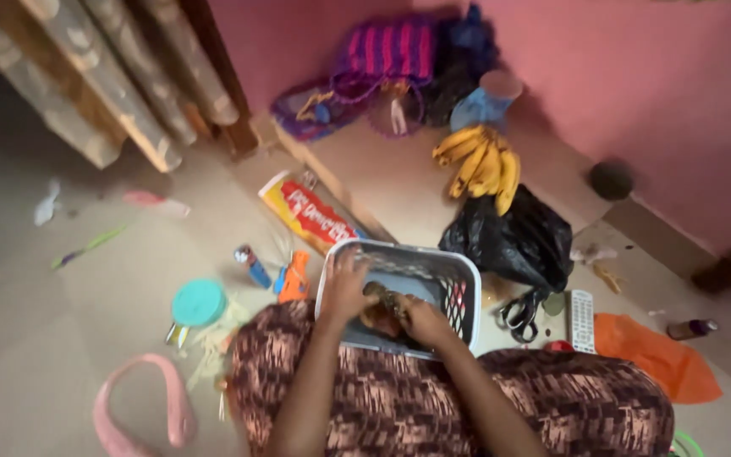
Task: Assembling or fixing parts of a small gray and white plastic basket on the floor.
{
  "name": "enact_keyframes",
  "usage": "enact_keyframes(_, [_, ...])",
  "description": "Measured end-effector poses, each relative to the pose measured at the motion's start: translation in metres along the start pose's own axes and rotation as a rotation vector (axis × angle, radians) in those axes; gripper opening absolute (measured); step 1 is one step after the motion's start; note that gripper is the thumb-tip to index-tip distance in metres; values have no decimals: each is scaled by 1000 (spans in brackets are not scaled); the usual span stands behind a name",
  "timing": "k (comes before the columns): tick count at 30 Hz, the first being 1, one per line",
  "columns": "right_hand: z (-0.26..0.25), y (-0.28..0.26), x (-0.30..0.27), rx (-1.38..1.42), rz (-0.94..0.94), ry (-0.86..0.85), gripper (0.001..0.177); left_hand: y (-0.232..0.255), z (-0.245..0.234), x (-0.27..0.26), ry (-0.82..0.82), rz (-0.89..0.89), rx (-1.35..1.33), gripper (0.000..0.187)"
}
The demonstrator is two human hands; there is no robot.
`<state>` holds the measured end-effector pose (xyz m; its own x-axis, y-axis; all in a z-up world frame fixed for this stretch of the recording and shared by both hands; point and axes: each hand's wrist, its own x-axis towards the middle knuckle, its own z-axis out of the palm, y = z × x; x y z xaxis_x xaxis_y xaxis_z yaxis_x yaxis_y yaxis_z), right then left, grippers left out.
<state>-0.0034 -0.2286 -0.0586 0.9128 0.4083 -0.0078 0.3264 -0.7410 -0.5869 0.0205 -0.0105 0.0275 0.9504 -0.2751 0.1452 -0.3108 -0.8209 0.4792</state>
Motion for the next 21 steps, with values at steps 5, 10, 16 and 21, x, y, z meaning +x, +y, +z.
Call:
enact_keyframes(5, [13,10,-3,-28,12,-192,36,-24,31,-13,274,-52,-19,67])
enact_keyframes(10, [23,19,-9,8,6,-274,51,-61,37,-15,539,-163,-52,48])
enact_keyframes(16, [32,29,-1,-43,40,-411,50,-82,43,-16,347,-324,-527,55])
enact_keyframes(21, [12,43,7,130,-26,-132,26,-17,28,-24,448,33,-306,16])
